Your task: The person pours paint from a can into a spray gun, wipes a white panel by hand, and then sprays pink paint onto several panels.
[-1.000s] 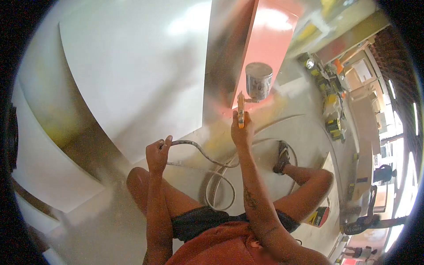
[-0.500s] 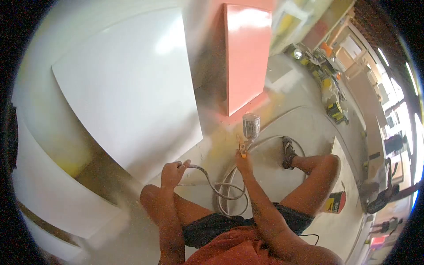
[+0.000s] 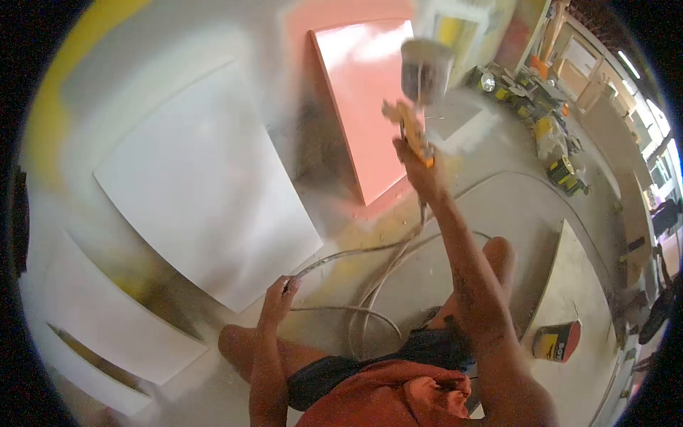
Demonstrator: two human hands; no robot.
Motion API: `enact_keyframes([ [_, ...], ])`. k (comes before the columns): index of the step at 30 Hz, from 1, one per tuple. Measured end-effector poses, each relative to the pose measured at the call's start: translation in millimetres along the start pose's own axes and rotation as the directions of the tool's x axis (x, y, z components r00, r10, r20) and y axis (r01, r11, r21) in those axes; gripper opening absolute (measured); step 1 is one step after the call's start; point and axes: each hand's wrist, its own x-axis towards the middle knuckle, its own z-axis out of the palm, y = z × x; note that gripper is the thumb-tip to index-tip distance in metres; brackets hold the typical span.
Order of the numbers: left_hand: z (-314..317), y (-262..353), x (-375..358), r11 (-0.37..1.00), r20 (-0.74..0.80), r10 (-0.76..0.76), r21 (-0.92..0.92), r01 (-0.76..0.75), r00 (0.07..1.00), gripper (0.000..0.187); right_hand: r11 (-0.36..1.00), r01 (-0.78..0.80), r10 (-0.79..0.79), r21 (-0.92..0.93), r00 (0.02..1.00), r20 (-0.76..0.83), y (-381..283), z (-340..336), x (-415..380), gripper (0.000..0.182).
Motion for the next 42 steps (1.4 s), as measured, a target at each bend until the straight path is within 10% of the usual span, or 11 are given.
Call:
enact_keyframes([
  [9,55,66,2,0.955,-0.156,-0.227,0.159,0.251,0.961,0.030,0.969,-0.016,0.002,0.246,0.998,0.061,13,-55,48,0.021],
  [11,67,78,-1,0.941,-0.144,-0.024,0.330,0.071,0.989,0.031,0.987,-0.150,0.157,-0.052,0.971,0.182,66,-81,28,0.021],
  [19,131,127,10,0.886,0.203,-0.232,0.448,0.121,0.951,0.033,0.790,-0.403,0.566,-0.462,0.770,0.295,191,-143,-24,0.035],
  [31,163,162,19,0.879,0.014,-0.185,0.449,0.159,0.983,0.040,0.969,0.039,-0.103,0.244,0.961,0.256,28,-138,132,0.025],
  [35,146,163,22,0.784,0.107,-0.305,0.592,0.186,0.946,0.045,0.879,0.477,-0.469,0.010,0.862,0.194,-29,-202,107,0.019],
  [38,129,219,54,0.783,0.215,-0.196,0.621,0.021,0.957,0.046,0.902,-0.151,-0.010,0.405,0.929,0.370,-53,-252,77,0.014],
  [42,125,370,117,0.990,0.212,0.100,0.077,-0.119,0.972,0.040,0.874,-0.105,-0.098,0.475,0.918,0.384,-57,-281,44,0.033],
])
